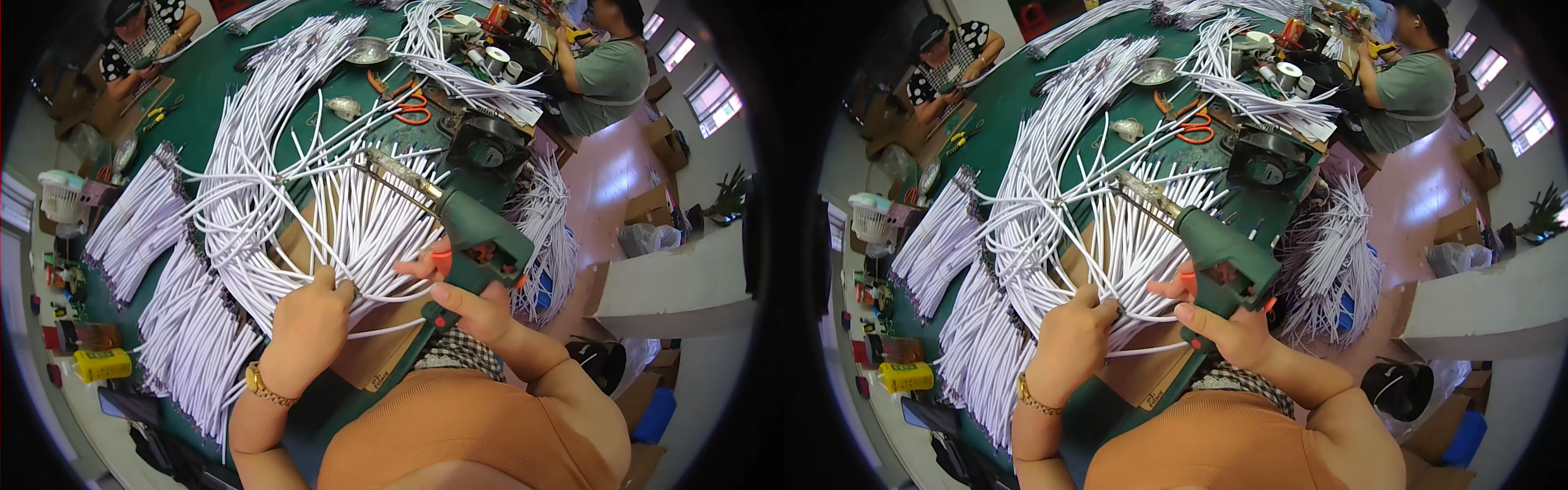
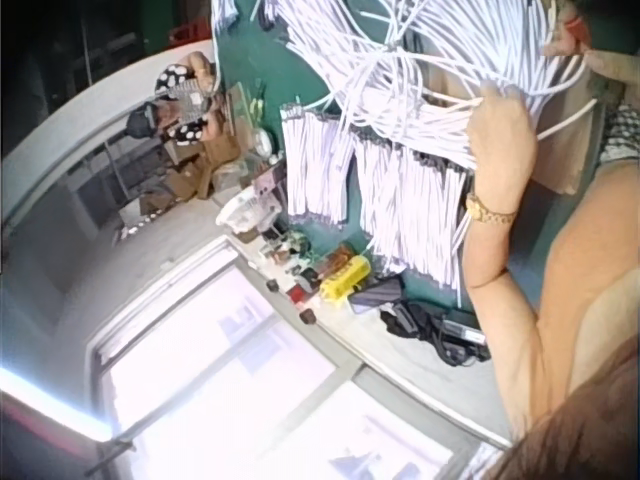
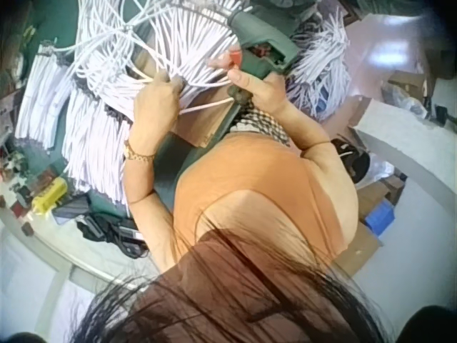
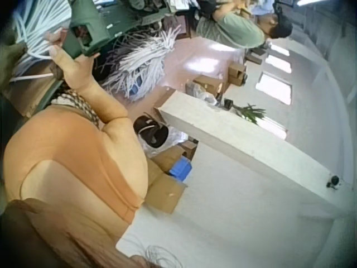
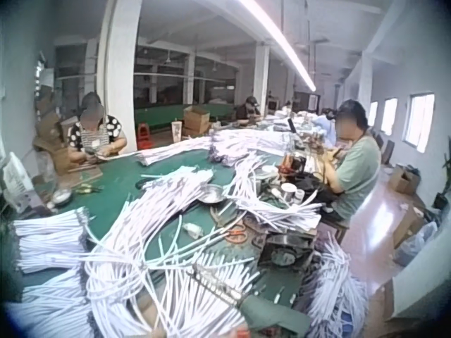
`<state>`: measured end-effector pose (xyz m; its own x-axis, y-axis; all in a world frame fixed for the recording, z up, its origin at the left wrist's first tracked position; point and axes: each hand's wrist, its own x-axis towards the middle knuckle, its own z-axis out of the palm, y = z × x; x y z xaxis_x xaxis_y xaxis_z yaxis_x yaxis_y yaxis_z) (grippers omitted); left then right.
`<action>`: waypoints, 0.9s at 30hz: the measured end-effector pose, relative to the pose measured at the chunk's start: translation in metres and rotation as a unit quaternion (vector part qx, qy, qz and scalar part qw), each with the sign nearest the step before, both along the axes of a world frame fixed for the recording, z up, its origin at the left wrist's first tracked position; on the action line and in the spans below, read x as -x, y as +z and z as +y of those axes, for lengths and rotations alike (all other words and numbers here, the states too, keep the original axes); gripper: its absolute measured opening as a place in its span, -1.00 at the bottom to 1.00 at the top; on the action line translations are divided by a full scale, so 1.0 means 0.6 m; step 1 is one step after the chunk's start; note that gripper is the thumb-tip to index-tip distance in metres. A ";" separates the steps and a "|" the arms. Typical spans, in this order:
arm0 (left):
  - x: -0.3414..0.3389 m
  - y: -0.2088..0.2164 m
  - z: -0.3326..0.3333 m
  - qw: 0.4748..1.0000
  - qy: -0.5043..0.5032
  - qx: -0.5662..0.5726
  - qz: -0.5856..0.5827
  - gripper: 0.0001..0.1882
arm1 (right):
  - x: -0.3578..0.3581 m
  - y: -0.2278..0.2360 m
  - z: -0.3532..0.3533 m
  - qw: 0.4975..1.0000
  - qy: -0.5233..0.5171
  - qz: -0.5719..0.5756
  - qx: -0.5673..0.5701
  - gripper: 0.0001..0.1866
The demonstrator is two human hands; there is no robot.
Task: The person applies heat to the connectors of white cables using a heat gun.
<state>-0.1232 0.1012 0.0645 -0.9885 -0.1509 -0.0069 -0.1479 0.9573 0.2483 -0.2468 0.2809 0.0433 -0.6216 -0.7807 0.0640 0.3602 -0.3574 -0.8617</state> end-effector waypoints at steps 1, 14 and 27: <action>-0.008 0.004 0.002 1.000 0.010 -0.011 0.020 -0.84 | -0.005 0.004 -0.006 0.999 0.007 -0.030 0.016 -0.59; -0.054 -0.049 0.013 0.957 0.121 -0.093 0.248 -0.88 | -0.004 -0.067 -0.117 0.943 0.256 -0.146 0.154 -0.60; -0.064 -0.061 0.009 0.937 0.153 -0.133 0.284 -0.86 | 0.004 -0.032 0.029 0.975 0.177 0.051 -0.126 -0.61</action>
<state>-0.0848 0.1066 0.0281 -0.7546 -0.4958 0.4299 -0.1775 0.7848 0.5937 -0.2495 0.2981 0.0243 -0.3116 -0.9437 -0.1111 0.3309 0.0019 -0.9437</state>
